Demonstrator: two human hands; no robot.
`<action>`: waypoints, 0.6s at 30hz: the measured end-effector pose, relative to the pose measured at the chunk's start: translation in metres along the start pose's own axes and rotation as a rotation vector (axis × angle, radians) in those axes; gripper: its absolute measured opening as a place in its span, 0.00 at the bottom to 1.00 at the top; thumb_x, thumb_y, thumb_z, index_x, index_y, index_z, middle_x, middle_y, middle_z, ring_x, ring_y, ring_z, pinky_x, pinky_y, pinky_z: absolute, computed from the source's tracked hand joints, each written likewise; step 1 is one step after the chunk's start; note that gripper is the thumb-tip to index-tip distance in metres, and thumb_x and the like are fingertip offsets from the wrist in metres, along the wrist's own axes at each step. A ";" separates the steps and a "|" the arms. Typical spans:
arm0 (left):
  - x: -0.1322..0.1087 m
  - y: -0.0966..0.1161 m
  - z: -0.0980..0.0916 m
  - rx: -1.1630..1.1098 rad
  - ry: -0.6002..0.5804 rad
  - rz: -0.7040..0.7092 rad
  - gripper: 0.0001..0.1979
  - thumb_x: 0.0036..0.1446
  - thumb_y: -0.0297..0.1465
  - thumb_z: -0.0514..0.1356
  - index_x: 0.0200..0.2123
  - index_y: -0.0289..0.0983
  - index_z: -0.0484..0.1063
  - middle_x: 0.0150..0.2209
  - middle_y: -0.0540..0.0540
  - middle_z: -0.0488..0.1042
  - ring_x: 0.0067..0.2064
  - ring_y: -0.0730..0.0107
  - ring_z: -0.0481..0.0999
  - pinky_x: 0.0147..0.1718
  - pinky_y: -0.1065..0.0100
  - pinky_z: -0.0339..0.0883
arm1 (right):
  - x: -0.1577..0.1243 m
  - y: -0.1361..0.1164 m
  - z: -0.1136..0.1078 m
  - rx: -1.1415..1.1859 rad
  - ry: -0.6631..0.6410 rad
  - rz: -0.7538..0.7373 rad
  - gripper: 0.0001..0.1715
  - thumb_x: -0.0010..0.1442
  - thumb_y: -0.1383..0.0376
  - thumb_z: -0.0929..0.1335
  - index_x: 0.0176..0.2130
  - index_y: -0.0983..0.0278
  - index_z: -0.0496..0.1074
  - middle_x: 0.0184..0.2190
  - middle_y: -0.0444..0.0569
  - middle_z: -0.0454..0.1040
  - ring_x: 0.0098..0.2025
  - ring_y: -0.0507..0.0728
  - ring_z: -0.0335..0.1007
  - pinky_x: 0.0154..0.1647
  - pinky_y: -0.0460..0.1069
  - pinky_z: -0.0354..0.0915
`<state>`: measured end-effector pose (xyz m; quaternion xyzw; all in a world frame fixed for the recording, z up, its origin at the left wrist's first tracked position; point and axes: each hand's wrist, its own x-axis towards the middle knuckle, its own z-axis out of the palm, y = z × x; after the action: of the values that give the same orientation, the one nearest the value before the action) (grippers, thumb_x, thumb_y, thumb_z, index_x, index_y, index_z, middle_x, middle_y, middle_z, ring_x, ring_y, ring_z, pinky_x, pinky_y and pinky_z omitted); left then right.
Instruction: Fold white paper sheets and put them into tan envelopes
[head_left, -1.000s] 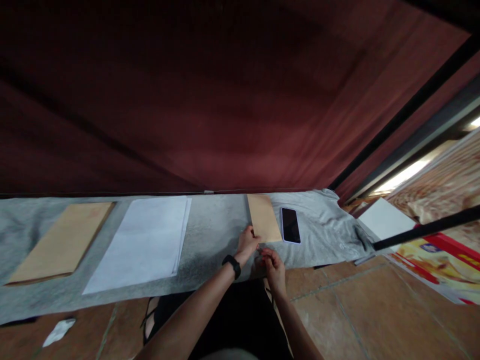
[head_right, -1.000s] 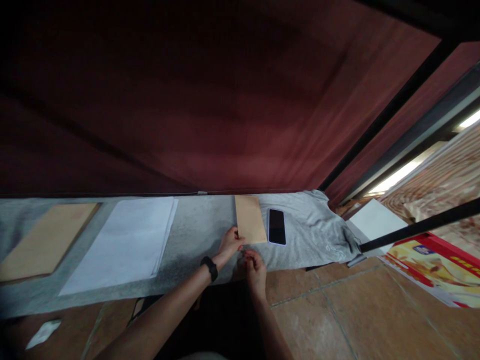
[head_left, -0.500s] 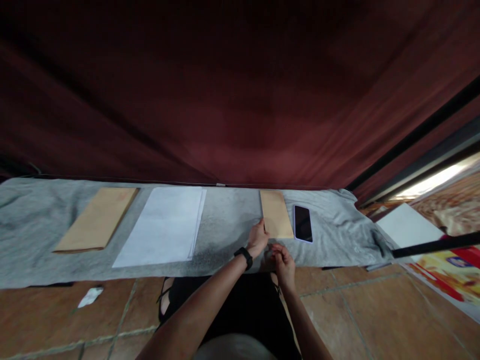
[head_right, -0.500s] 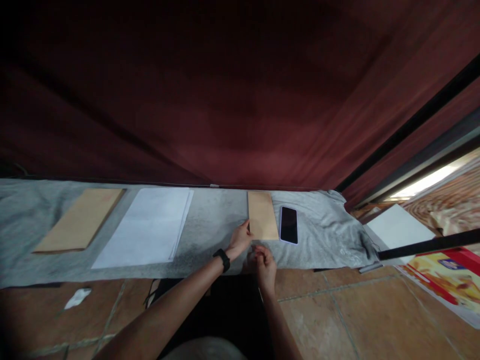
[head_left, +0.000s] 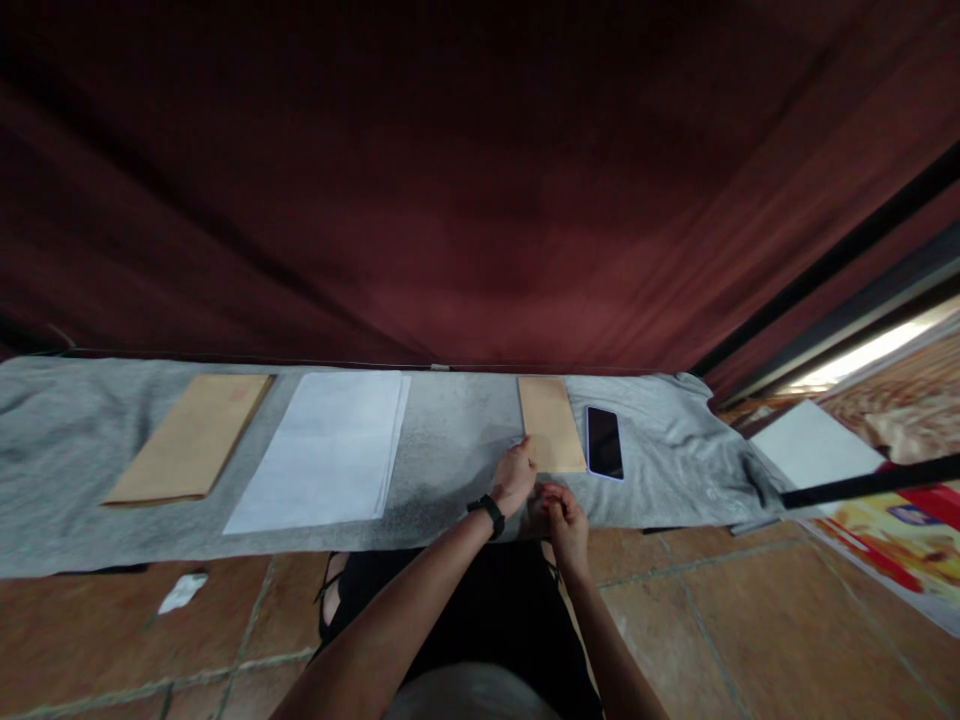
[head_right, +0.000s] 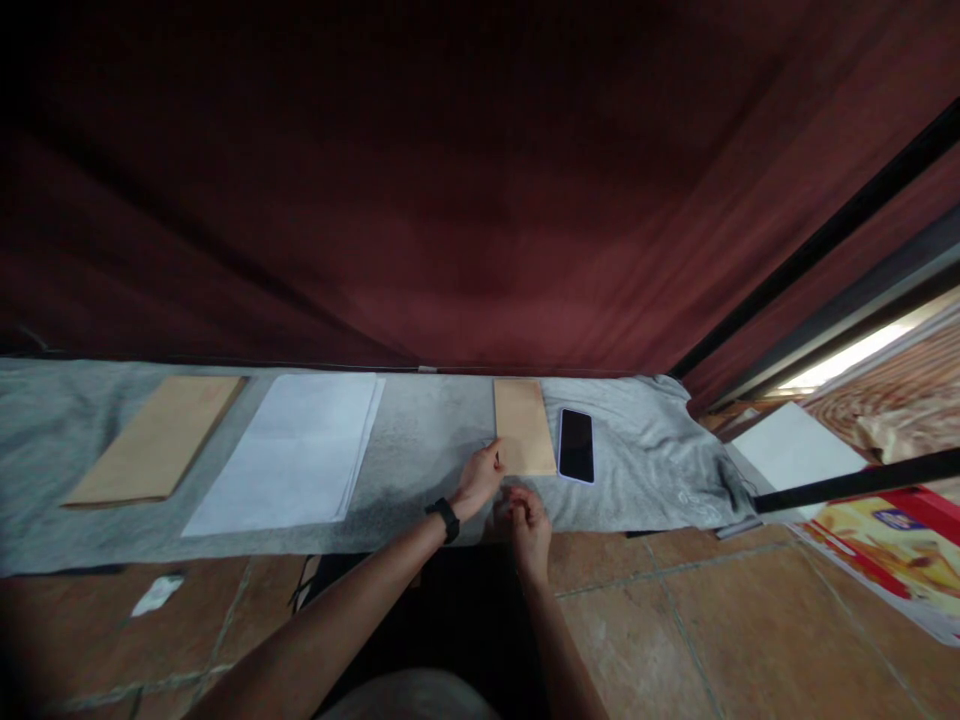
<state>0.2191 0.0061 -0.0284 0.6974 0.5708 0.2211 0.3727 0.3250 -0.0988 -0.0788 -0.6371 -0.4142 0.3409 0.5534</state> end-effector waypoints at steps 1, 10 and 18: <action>0.000 0.000 0.000 0.011 -0.001 0.007 0.19 0.56 0.18 0.54 0.49 0.37 0.72 0.35 0.47 0.77 0.34 0.72 0.73 0.35 0.72 0.65 | 0.000 0.000 0.000 -0.003 -0.001 0.001 0.17 0.58 0.57 0.65 0.43 0.63 0.77 0.39 0.51 0.80 0.35 0.58 0.76 0.37 0.53 0.73; -0.025 -0.009 -0.022 0.161 0.069 0.058 0.23 0.61 0.26 0.57 0.59 0.36 0.68 0.51 0.39 0.75 0.51 0.62 0.75 0.52 0.63 0.68 | 0.000 0.002 -0.001 -0.027 0.002 -0.028 0.19 0.59 0.55 0.65 0.43 0.63 0.77 0.40 0.53 0.80 0.35 0.59 0.76 0.38 0.55 0.74; -0.102 -0.107 -0.112 0.696 0.611 -0.074 0.34 0.67 0.42 0.51 0.69 0.26 0.54 0.69 0.27 0.55 0.72 0.40 0.49 0.66 0.38 0.47 | 0.000 0.011 -0.001 -0.030 0.002 -0.012 0.19 0.58 0.55 0.66 0.42 0.63 0.77 0.42 0.55 0.79 0.38 0.60 0.76 0.38 0.55 0.74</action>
<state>0.0439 -0.0542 -0.0289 0.6631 0.7191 0.1983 -0.0614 0.3279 -0.1000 -0.0895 -0.6432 -0.4225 0.3306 0.5464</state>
